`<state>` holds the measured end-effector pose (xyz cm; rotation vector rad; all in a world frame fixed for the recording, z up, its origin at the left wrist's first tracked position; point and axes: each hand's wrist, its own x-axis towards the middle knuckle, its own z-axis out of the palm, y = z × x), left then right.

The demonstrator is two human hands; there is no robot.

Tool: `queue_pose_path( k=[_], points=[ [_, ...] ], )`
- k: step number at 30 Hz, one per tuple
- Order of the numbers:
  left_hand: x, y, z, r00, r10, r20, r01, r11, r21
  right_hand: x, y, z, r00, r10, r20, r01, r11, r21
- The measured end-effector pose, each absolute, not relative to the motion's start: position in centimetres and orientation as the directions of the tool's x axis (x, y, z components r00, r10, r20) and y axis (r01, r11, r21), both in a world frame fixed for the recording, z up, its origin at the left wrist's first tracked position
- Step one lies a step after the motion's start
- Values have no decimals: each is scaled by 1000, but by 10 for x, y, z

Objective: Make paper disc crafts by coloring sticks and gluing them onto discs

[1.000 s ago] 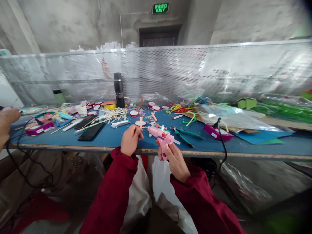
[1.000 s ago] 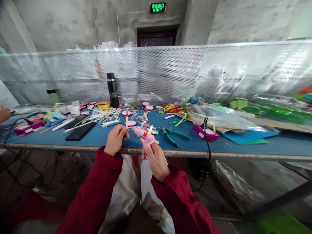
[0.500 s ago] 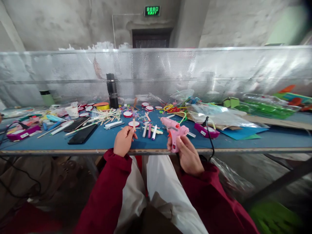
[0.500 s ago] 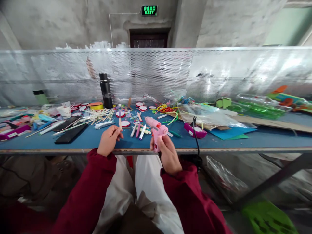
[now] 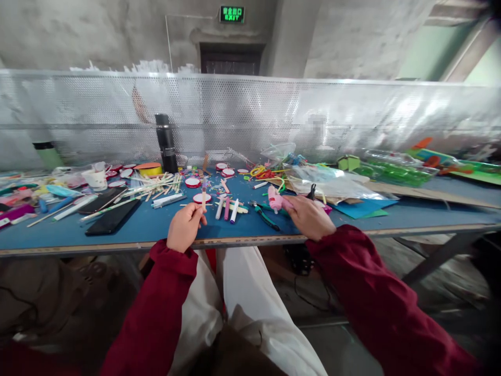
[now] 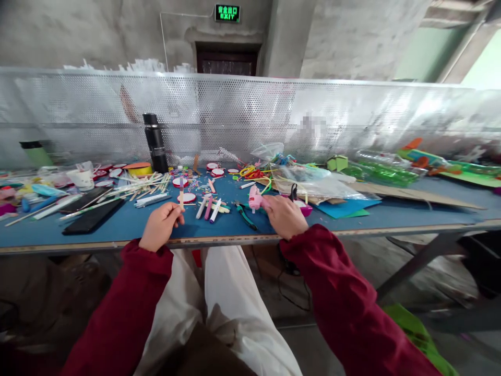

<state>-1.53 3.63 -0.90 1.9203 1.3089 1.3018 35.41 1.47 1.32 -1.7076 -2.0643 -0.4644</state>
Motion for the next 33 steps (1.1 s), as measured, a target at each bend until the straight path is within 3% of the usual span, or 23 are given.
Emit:
queue_pose_path(
  k=[5,11,16,20,25,28,33],
  points=[
    [-16,36,-9,101,898,427,466,-422,777,346,21,4,-125,874,470,991,85,106],
    [-16,36,-9,102,897,430,492,-421,762,350,22,4,-146,891,430,985,93,143],
    [-15,37,-9,97,899,427,501,-415,760,350,13,14,-177,806,564,983,121,136],
    [-14,37,-7,90,900,426,487,-413,769,321,-4,26,-196,665,720,942,331,-50],
    [-16,39,-7,104,912,398,431,-401,808,253,-19,23,-186,664,725,690,613,-384],
    [-17,40,-9,120,911,395,383,-410,828,222,-8,15,-180,716,674,563,637,-526],
    [-18,40,-9,149,906,396,357,-422,833,198,31,19,-12,801,598,376,558,-740]
  ],
)
